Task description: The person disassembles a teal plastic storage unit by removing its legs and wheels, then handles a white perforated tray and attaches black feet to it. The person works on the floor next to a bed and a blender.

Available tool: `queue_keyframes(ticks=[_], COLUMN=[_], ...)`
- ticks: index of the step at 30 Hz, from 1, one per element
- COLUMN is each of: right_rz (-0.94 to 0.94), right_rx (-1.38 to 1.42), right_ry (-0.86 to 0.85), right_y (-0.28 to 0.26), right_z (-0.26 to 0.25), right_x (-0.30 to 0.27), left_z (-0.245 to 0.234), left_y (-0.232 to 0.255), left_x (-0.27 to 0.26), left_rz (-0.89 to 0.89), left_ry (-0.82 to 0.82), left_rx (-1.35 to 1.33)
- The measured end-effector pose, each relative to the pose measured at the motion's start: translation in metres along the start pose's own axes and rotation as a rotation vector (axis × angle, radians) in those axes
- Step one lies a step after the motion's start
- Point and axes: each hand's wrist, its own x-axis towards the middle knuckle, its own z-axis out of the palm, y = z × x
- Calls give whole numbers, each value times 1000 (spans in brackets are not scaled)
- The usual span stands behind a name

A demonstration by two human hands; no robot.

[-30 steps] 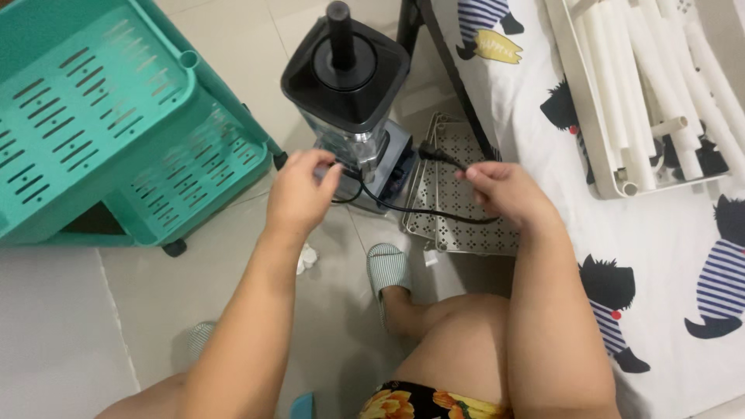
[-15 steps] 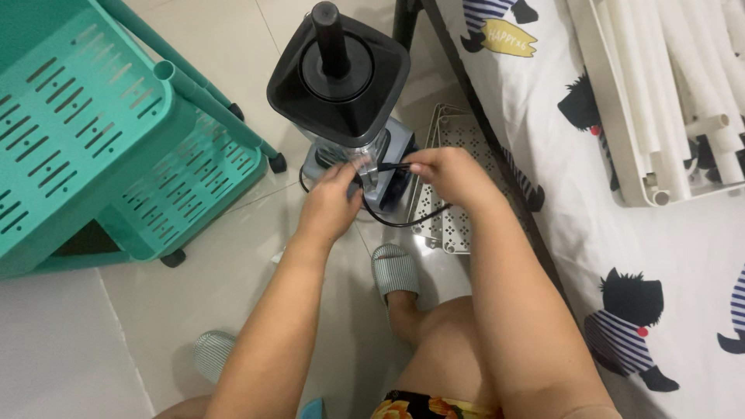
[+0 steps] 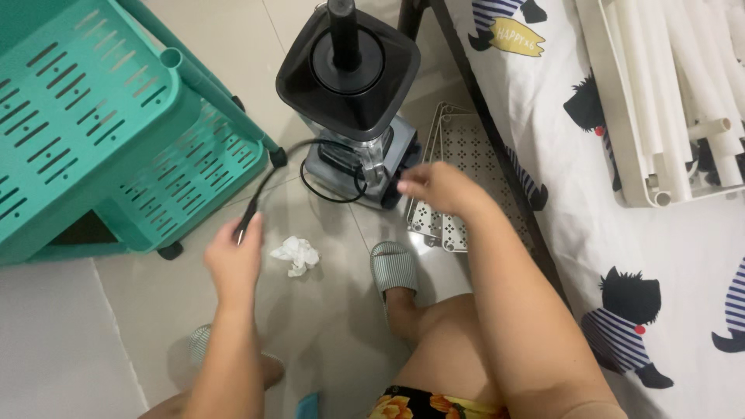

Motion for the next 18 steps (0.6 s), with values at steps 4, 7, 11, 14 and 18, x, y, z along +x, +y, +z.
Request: queue_keyframes(ticks=[4,7,11,14,18], right_rz=[-33,-16,-244,-153,79], right_rx=[-226,-231,-379,-358,-150], right_ry=[-203,-320,-403,-544,-617], right_y=[-22,-45,-66,-61,-37], right_z=[19,43,74,64,35], right_x=[-10,-18,-48,-65,-74], left_z=[-5,31,82,88,47], left_y=[-42,-37,19,75,129], left_x=[-59,-134,-188,-173,-133], left_rz=[-314,-172,0,222,266], left_ry=[-293,-655,-970,-1075,-1005], left_rx=[49,102,-36,-163,259])
